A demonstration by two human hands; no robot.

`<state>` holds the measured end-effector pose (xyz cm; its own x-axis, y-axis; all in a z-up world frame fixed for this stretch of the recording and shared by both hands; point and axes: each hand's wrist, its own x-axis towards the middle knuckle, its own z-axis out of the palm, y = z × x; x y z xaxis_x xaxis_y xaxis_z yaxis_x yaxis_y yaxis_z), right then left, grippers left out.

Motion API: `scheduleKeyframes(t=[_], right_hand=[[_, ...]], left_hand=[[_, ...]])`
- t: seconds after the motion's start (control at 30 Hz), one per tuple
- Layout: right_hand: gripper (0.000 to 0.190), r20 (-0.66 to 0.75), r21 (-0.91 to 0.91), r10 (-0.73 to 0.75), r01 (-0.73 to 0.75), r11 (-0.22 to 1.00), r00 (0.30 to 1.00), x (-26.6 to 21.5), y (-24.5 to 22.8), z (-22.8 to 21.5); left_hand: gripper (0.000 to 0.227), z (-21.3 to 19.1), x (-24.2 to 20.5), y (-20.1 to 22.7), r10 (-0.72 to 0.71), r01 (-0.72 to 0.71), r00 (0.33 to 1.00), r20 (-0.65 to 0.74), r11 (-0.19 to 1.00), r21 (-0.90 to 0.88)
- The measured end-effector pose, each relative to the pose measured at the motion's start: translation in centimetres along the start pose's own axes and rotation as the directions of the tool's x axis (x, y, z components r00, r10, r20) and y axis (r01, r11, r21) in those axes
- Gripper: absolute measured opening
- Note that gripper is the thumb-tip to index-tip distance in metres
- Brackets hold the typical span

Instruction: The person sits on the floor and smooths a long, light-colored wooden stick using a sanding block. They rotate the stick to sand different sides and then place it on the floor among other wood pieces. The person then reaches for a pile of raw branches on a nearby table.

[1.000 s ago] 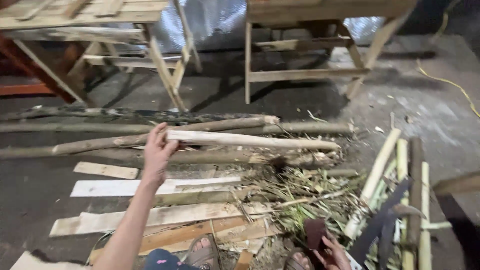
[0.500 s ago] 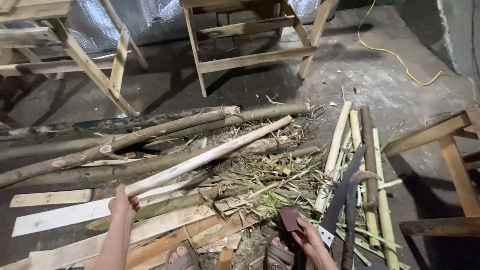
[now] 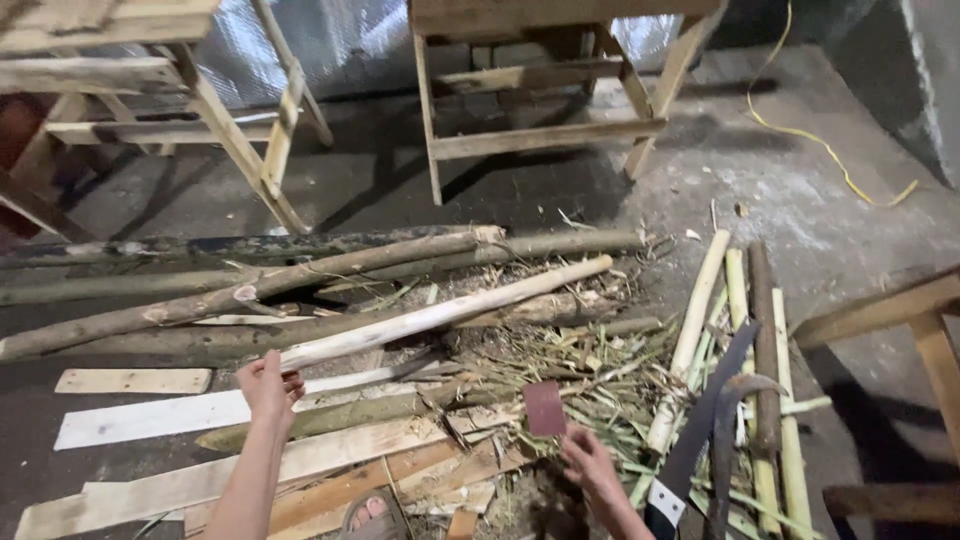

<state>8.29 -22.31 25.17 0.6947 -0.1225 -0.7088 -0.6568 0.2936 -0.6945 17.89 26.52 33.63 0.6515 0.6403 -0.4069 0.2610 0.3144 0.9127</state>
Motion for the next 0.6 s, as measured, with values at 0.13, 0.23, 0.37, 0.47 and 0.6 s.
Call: scheduleKeyframes(t=[0.13,0.23,0.37,0.47,0.6], right_hand=[[0.043,-0.013,0.071,0.072,-0.071,0.995,0.997,4.4,4.4,-4.6],[0.044,0.135,0.001,-0.014,0.014,1.000,0.991,2.9,0.0,-4.5],[0.057,0.292,-0.503,-0.231,0.354,0.788,0.928,-8.9,-16.0,4.7],[0.050,0.527,-0.532,-0.278,0.567,0.628,0.803,-14.8,-23.6,9.2],[0.041,0.809,-0.478,-0.302,0.863,0.163,0.505,-19.5,-28.1,13.2]], left_hand=[[0.060,1.3,-3.2,2.9,-0.087,0.079,0.989,0.120,0.994,0.071],[0.059,2.7,-3.1,4.5,-0.115,0.091,0.982,0.147,0.982,0.165],[0.057,5.2,-4.8,7.7,-0.118,0.100,0.974,0.195,0.990,0.099],[0.047,6.6,-3.5,7.2,-0.106,0.091,0.989,0.106,0.986,0.139],[0.046,6.9,-3.0,7.8,-0.033,0.009,0.993,0.116,0.979,0.205]])
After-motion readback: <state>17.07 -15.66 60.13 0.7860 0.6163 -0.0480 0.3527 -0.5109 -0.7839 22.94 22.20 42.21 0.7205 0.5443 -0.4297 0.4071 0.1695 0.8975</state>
